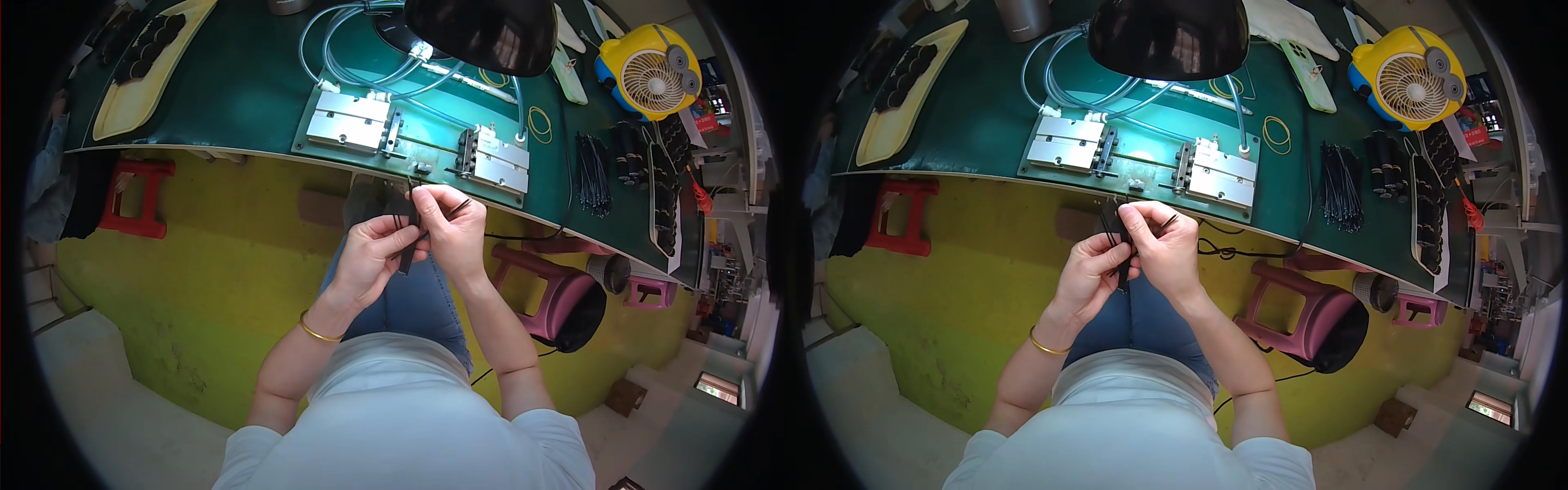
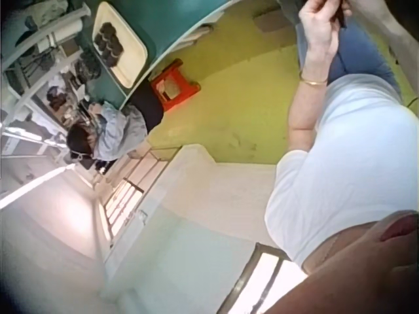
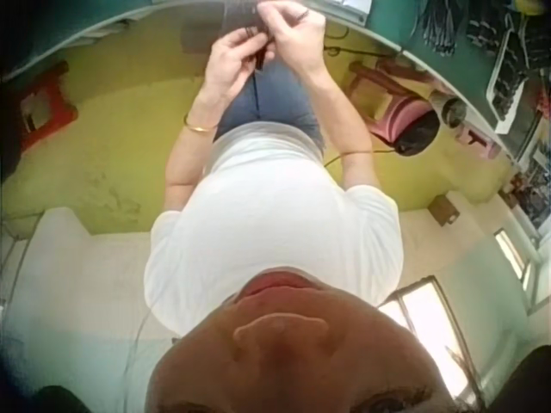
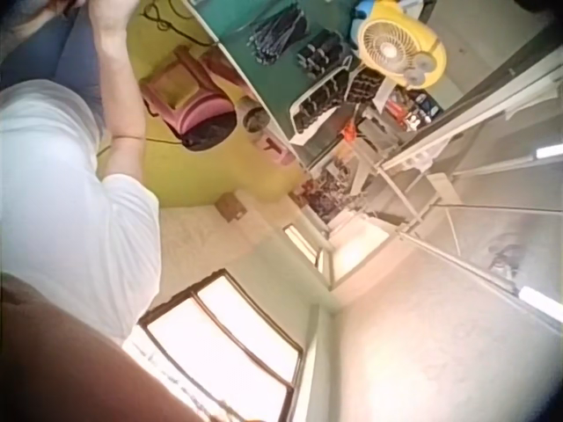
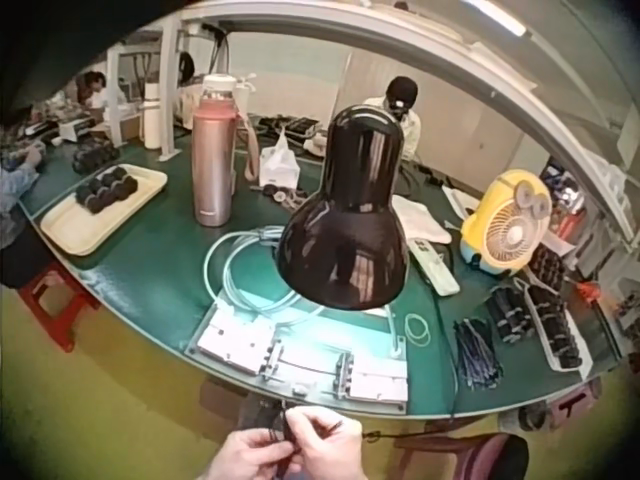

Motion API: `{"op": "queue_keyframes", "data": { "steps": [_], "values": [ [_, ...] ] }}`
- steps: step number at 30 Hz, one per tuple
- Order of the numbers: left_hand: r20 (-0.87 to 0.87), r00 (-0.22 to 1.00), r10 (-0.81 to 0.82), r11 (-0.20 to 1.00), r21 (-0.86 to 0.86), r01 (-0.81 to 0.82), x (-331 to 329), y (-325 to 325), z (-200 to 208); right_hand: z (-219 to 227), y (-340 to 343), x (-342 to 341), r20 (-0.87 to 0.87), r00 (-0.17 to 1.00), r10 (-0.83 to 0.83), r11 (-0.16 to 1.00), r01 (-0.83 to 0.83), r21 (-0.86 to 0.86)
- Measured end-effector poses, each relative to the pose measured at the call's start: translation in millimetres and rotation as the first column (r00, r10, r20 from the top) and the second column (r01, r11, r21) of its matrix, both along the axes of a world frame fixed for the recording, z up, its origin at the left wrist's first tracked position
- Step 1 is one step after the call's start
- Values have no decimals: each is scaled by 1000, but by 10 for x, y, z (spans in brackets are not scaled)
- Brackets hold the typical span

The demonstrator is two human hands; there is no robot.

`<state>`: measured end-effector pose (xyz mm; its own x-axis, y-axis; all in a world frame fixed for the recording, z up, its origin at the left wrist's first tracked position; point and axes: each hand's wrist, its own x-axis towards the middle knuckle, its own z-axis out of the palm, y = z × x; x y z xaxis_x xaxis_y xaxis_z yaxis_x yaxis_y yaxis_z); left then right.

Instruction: Handling and organizing electronic wiring harnesses and plastic connectors at a factory workbench.

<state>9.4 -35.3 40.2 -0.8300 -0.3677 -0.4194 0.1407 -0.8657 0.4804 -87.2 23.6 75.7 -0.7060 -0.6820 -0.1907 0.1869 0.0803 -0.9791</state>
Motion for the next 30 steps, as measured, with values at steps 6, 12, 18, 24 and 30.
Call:
{"op": "queue_keyframes", "data": {
  "steps": [6, 12, 18, 24, 30],
  "values": [
    [-45, 999, -30, 1000, -8, 29, -5, -10, -29, -5, 11, -20, 7, 1000, 5, 1000, -5, -6],
    [17, 1000, -10, 1000, 25, 10, -19, 10, 33, -86, 15, -39, -21, 1000, -14, 1000, 13, -27],
    [61, 998, 3, 1000, 28, -5, -28, 34, 85, -141, 47, -46, -75, 996, -43, 998, 40, -39],
    [68, 997, 25, 989, -145, -14, -41, 86, 119, -185, 46, -50, -170, 981, -94, 992, 78, -100],
    [47, 998, -37, 962, -268, 48, -22, 87, 100, -31, 85, -29, -16, 999, -37, 999, 37, 20]
  ]
}}
